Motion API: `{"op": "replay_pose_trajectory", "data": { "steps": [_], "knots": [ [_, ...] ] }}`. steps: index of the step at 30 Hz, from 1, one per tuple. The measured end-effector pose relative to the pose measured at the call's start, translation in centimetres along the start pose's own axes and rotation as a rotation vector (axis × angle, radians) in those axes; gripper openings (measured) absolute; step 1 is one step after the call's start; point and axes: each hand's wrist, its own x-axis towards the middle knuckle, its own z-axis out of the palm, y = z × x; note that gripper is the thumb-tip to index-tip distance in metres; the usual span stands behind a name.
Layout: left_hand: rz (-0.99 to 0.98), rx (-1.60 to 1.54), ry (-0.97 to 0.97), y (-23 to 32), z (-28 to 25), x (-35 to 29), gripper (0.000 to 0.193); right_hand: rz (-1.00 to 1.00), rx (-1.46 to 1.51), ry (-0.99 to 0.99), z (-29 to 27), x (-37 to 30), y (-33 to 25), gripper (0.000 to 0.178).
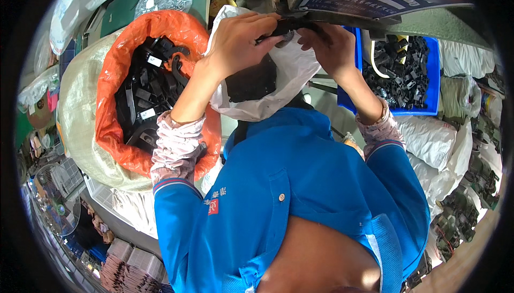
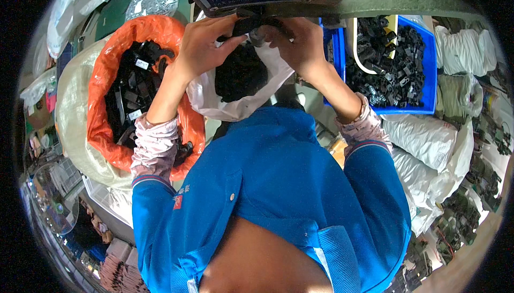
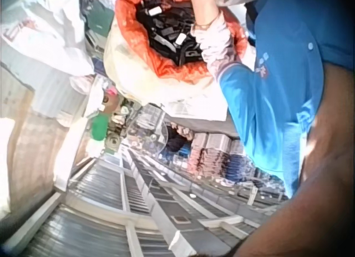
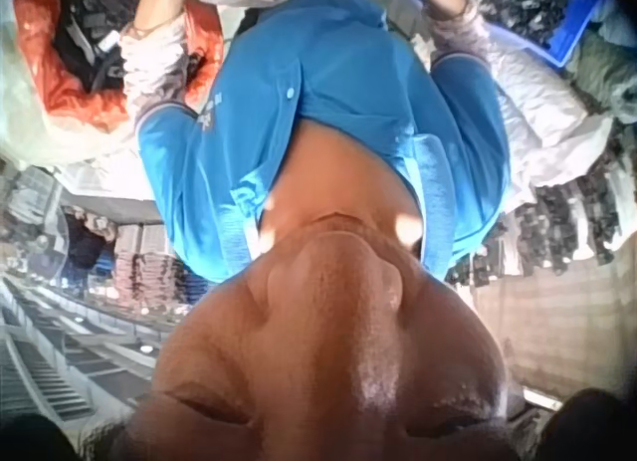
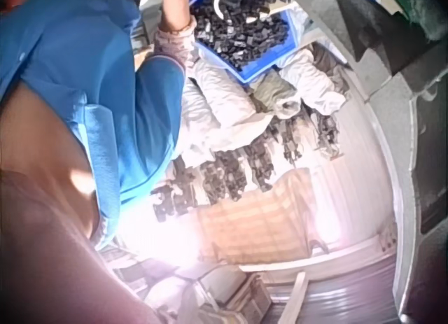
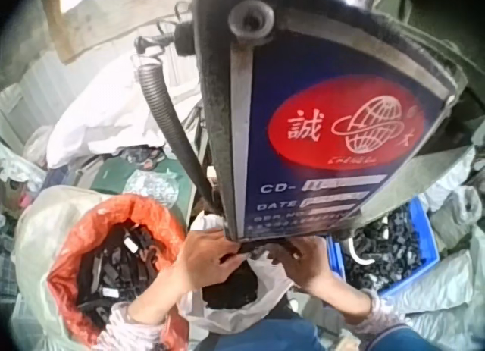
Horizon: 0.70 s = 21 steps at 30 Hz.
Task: The person repeatedly picks small black plastic components from a blue bin, joins them with a metal spring, and places the assembled units into a white bag. The process is continuous and repetitive throughout the clip.
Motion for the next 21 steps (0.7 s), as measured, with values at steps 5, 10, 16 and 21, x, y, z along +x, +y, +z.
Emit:
{"op": "replay_pose_trajectory", "data": {
  "steps": [5,10,16,21],
  "knots": [
    [-0.168,0.016,-0.194,0.1,0.1,0.5,0.028,0.170,0.162,0.010,0.6,0.3,2.8,0.023],
    [-0.157,0.029,-0.163,-0.3,-0.2,-0.5,0.031,0.191,-0.003,-0.064,-0.1,0.2,2.8,0.029],
    [-0.315,-0.122,-0.170,-0.3,-0.5,-1.9,0.021,0.232,0.287,-0.119,-1.8,3.1,7.4,0.032],
    [-0.333,-0.171,-0.155,-0.1,-0.5,-1.6,0.019,-0.301,-1.336,-0.452,-1.0,7.8,13.9,0.039]
  ]
}}
